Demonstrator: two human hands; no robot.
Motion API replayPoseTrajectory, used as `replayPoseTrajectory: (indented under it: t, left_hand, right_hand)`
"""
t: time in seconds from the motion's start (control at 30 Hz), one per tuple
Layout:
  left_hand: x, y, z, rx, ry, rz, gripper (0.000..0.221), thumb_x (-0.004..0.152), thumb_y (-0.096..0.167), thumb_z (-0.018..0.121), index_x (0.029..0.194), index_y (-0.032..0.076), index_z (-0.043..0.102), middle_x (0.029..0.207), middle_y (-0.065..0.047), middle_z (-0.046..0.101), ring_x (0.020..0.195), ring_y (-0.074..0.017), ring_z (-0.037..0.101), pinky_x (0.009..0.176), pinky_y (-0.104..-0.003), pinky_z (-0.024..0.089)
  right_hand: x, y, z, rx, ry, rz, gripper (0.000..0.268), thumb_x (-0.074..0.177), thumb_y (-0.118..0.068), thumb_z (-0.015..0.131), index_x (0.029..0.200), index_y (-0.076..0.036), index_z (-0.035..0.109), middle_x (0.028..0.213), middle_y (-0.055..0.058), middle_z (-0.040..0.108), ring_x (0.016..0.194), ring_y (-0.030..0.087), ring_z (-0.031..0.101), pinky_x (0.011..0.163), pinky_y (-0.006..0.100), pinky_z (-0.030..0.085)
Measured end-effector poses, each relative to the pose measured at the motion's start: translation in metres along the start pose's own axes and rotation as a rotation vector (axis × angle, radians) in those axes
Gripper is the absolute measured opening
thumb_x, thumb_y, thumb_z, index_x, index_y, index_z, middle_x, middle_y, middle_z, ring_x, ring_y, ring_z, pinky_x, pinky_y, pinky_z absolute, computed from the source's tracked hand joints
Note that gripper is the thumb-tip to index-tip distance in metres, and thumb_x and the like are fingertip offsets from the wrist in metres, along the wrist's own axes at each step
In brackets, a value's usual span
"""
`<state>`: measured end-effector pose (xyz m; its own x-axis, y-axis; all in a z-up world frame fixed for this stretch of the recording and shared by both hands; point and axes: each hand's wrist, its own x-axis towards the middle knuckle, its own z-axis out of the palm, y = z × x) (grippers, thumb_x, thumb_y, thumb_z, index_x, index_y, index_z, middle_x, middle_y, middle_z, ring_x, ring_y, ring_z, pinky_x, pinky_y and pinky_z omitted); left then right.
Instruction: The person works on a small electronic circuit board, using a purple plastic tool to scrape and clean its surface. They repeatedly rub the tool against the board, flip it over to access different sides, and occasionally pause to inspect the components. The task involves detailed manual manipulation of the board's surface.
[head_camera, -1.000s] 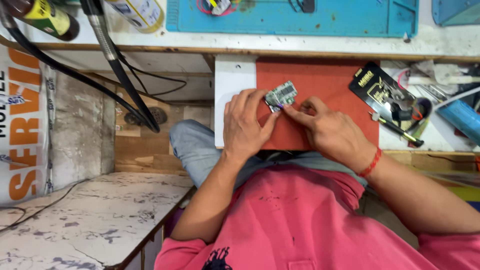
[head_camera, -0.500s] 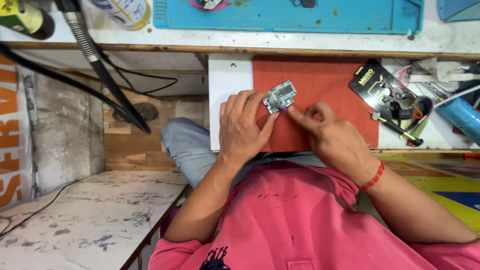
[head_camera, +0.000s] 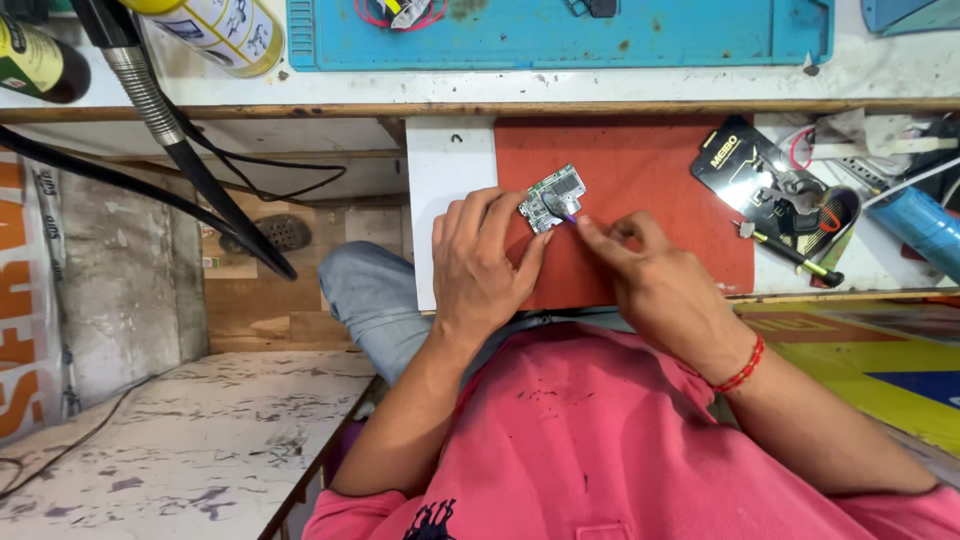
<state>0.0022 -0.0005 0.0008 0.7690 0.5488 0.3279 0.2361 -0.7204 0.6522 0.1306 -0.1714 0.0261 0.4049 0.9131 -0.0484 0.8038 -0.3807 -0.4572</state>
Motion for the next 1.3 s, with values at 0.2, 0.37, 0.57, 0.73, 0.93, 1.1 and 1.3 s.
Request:
replayPoseTrajectory:
  t: [0.2, 0.37, 0.57, 0.73, 0.93, 1.1, 1.3]
  left_hand:
    - [0.0, -0.003, -0.001, -0.008, -0.017, -0.007, 0.045, 0.083, 0.023, 0.084, 0.122, 0.009, 0.067, 0.117, -0.006, 0.065, 0.107, -0.0282, 0.061, 0.09, -0.043, 0.044]
    - [-0.005, -0.003, 0.002, -0.021, -0.006, -0.016, 0.045, 0.084, 0.024, 0.085, 0.122, 0.009, 0.066, 0.118, -0.006, 0.065, 0.108, -0.0281, 0.062, 0.089, -0.043, 0.043]
    - [-0.005, -0.005, 0.001, -0.016, -0.004, 0.007, 0.047, 0.082, 0.024, 0.085, 0.123, 0.008, 0.066, 0.119, -0.007, 0.063, 0.107, -0.0283, 0.06, 0.093, -0.044, 0.044]
    - [-0.004, -0.006, 0.0, -0.009, -0.009, 0.005, 0.048, 0.081, 0.023, 0.084, 0.122, 0.009, 0.066, 0.118, -0.007, 0.063, 0.107, -0.0285, 0.06, 0.091, -0.044, 0.044]
    - [-0.004, -0.004, 0.0, -0.003, -0.013, -0.013, 0.048, 0.082, 0.025, 0.084, 0.123, 0.008, 0.066, 0.117, -0.007, 0.064, 0.106, -0.0281, 0.06, 0.09, -0.044, 0.044]
    - [-0.003, -0.005, -0.001, -0.019, -0.007, -0.022, 0.048, 0.083, 0.025, 0.083, 0.124, 0.008, 0.066, 0.119, -0.007, 0.063, 0.107, -0.0285, 0.06, 0.091, -0.043, 0.044]
    - [-0.004, -0.003, 0.002, -0.024, -0.009, -0.001, 0.048, 0.083, 0.024, 0.083, 0.124, 0.008, 0.065, 0.121, -0.008, 0.064, 0.108, -0.0284, 0.06, 0.093, -0.043, 0.044]
  right_hand:
    - [0.0, 0.0, 0.0, 0.056, -0.01, -0.113, 0.065, 0.08, 0.002, 0.058, 0.141, -0.019, 0.064, 0.106, 0.016, 0.061, 0.079, 0.037, 0.069, 0.065, 0.048, 0.058]
    - [0.004, 0.008, -0.003, -0.015, 0.014, -0.056, 0.059, 0.087, 0.0, 0.06, 0.142, -0.022, 0.063, 0.109, 0.015, 0.062, 0.078, 0.039, 0.067, 0.066, 0.049, 0.056]
    - [0.008, 0.002, -0.004, -0.037, 0.03, -0.013, 0.061, 0.087, 0.001, 0.06, 0.144, -0.02, 0.062, 0.112, 0.017, 0.062, 0.077, 0.039, 0.067, 0.066, 0.048, 0.056]
    - [0.008, -0.003, -0.003, -0.024, -0.014, 0.001, 0.06, 0.085, -0.001, 0.061, 0.141, -0.022, 0.064, 0.11, 0.015, 0.063, 0.077, 0.038, 0.068, 0.066, 0.048, 0.056]
    - [0.008, 0.003, -0.001, -0.03, 0.02, -0.032, 0.054, 0.089, -0.003, 0.062, 0.141, -0.019, 0.063, 0.11, 0.017, 0.063, 0.08, 0.038, 0.068, 0.064, 0.048, 0.056]
    - [0.004, 0.004, -0.001, 0.066, -0.042, -0.082, 0.056, 0.086, -0.002, 0.061, 0.14, -0.02, 0.064, 0.107, 0.015, 0.063, 0.078, 0.038, 0.069, 0.064, 0.048, 0.057]
    - [0.009, 0.006, -0.006, 0.007, 0.014, -0.024, 0.059, 0.086, 0.001, 0.06, 0.141, -0.017, 0.063, 0.112, 0.019, 0.063, 0.076, 0.043, 0.067, 0.063, 0.05, 0.056]
